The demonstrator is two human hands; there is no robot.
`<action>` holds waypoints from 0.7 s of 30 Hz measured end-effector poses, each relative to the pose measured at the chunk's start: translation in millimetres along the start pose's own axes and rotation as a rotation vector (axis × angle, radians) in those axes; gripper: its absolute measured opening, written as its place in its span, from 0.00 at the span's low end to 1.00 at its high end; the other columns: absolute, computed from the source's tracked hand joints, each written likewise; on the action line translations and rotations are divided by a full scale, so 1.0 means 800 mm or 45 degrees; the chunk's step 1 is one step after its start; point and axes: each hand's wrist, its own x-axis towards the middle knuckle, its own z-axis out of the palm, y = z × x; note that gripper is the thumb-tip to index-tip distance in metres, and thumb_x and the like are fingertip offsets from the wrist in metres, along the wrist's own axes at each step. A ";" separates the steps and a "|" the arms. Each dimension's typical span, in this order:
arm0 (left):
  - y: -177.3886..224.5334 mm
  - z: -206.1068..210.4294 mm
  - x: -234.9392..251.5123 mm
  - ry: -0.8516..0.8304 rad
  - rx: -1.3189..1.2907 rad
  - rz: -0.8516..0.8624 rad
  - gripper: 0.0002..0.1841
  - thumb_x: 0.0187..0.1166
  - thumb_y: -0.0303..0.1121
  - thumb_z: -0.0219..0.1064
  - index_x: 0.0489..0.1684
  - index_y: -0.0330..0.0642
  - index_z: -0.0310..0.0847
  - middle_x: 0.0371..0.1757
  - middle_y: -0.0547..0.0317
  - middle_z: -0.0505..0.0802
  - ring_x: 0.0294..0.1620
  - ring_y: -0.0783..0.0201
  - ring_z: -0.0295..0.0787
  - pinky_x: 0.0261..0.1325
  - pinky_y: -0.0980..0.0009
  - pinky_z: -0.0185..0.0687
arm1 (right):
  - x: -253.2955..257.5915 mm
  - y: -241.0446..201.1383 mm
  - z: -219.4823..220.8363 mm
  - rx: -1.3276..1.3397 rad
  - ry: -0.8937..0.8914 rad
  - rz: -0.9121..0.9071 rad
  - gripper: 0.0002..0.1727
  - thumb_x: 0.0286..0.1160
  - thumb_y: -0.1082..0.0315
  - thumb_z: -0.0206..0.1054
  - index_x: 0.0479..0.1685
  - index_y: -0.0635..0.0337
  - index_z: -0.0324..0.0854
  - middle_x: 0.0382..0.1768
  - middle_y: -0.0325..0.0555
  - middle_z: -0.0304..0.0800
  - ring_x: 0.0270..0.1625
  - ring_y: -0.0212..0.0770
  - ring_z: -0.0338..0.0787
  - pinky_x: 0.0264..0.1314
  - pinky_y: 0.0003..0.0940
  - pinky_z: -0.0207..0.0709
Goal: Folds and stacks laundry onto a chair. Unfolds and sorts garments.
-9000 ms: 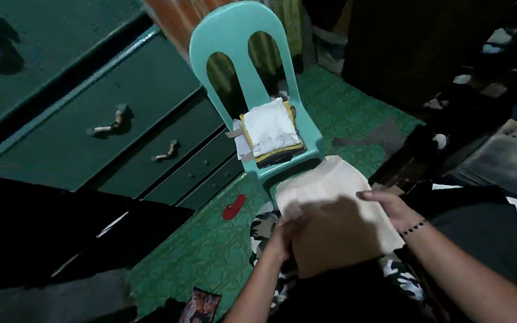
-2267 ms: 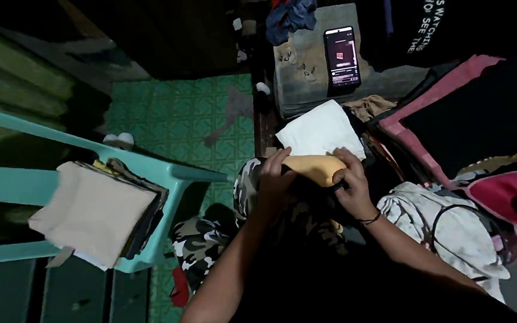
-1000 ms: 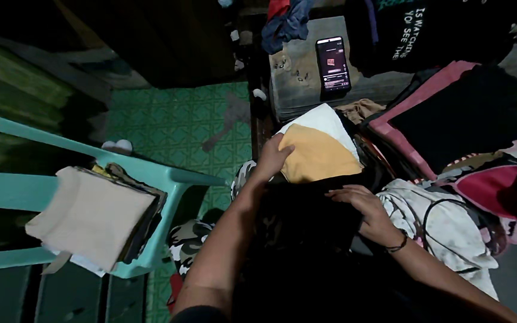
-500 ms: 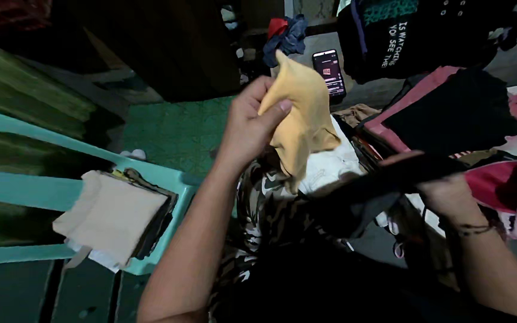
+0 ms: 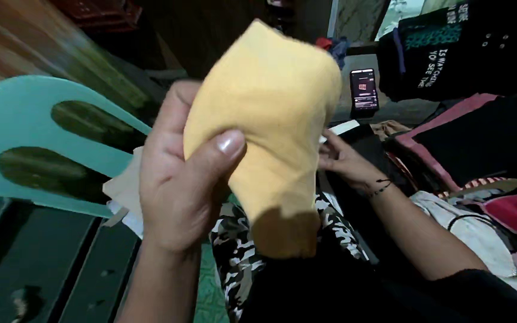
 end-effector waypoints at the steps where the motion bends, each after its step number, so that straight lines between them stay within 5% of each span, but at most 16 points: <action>1: 0.001 -0.004 -0.013 0.051 -0.013 -0.039 0.13 0.81 0.29 0.60 0.60 0.52 0.74 0.48 0.72 0.92 0.48 0.74 0.92 0.53 0.75 0.92 | -0.003 0.004 0.013 0.107 -0.060 0.064 0.40 0.65 0.65 0.77 0.81 0.46 0.65 0.58 0.33 0.91 0.49 0.29 0.92 0.51 0.28 0.88; 3: 0.002 -0.016 -0.040 0.163 -0.022 -0.123 0.13 0.80 0.31 0.63 0.59 0.53 0.75 0.46 0.70 0.92 0.45 0.73 0.93 0.47 0.75 0.93 | -0.009 0.011 0.030 0.230 -0.141 0.191 0.29 0.62 0.73 0.75 0.67 0.47 0.77 0.45 0.32 0.95 0.40 0.27 0.92 0.42 0.26 0.89; 6: -0.002 -0.040 -0.076 0.275 0.011 -0.209 0.14 0.76 0.38 0.67 0.59 0.57 0.77 0.46 0.72 0.92 0.44 0.75 0.92 0.44 0.76 0.92 | -0.011 0.019 0.038 0.149 -0.163 0.131 0.23 0.70 0.75 0.73 0.66 0.55 0.82 0.45 0.37 0.95 0.41 0.29 0.93 0.45 0.27 0.90; 10: -0.009 -0.062 -0.120 0.354 0.074 -0.306 0.17 0.67 0.46 0.77 0.53 0.63 0.83 0.45 0.76 0.94 0.43 0.77 0.92 0.43 0.76 0.92 | -0.012 0.011 0.037 -0.093 0.055 -0.115 0.09 0.74 0.77 0.70 0.48 0.59 0.92 0.44 0.37 0.95 0.41 0.27 0.92 0.46 0.26 0.89; 12: -0.012 -0.068 -0.138 0.390 0.140 -0.272 0.13 0.66 0.48 0.78 0.47 0.65 0.89 0.53 0.78 0.93 0.49 0.78 0.91 0.47 0.77 0.91 | -0.007 0.005 0.030 -0.247 0.087 -0.322 0.07 0.73 0.76 0.70 0.43 0.60 0.93 0.51 0.38 0.93 0.49 0.27 0.90 0.54 0.25 0.87; 15: -0.017 -0.076 -0.161 0.414 0.263 -0.215 0.06 0.67 0.47 0.77 0.39 0.66 0.92 0.67 0.77 0.89 0.62 0.75 0.87 0.58 0.76 0.88 | 0.005 -0.015 0.015 -0.302 0.035 -0.623 0.11 0.79 0.69 0.67 0.49 0.63 0.93 0.68 0.49 0.86 0.74 0.41 0.82 0.78 0.38 0.78; 17: -0.021 -0.078 -0.174 0.409 0.413 -0.216 0.03 0.69 0.48 0.76 0.33 0.67 0.92 0.68 0.81 0.88 0.63 0.77 0.87 0.57 0.78 0.88 | 0.003 -0.038 0.016 -0.176 0.049 -0.672 0.09 0.83 0.66 0.65 0.48 0.55 0.92 0.60 0.37 0.92 0.64 0.33 0.88 0.69 0.33 0.83; 19: -0.027 -0.075 -0.175 0.381 0.513 -0.167 0.06 0.70 0.50 0.76 0.32 0.65 0.86 0.76 0.77 0.83 0.73 0.71 0.82 0.66 0.72 0.85 | -0.004 -0.064 0.029 -0.027 -0.007 -0.647 0.08 0.85 0.65 0.63 0.50 0.44 0.88 0.42 0.23 0.93 0.41 0.18 0.89 0.45 0.18 0.86; 21: -0.033 -0.063 -0.163 0.311 0.415 -0.086 0.19 0.66 0.49 0.81 0.53 0.62 0.84 0.85 0.66 0.75 0.83 0.57 0.73 0.79 0.56 0.79 | -0.011 -0.088 0.051 -0.013 -0.179 -0.649 0.07 0.85 0.66 0.62 0.49 0.49 0.86 0.37 0.25 0.91 0.35 0.19 0.87 0.38 0.17 0.85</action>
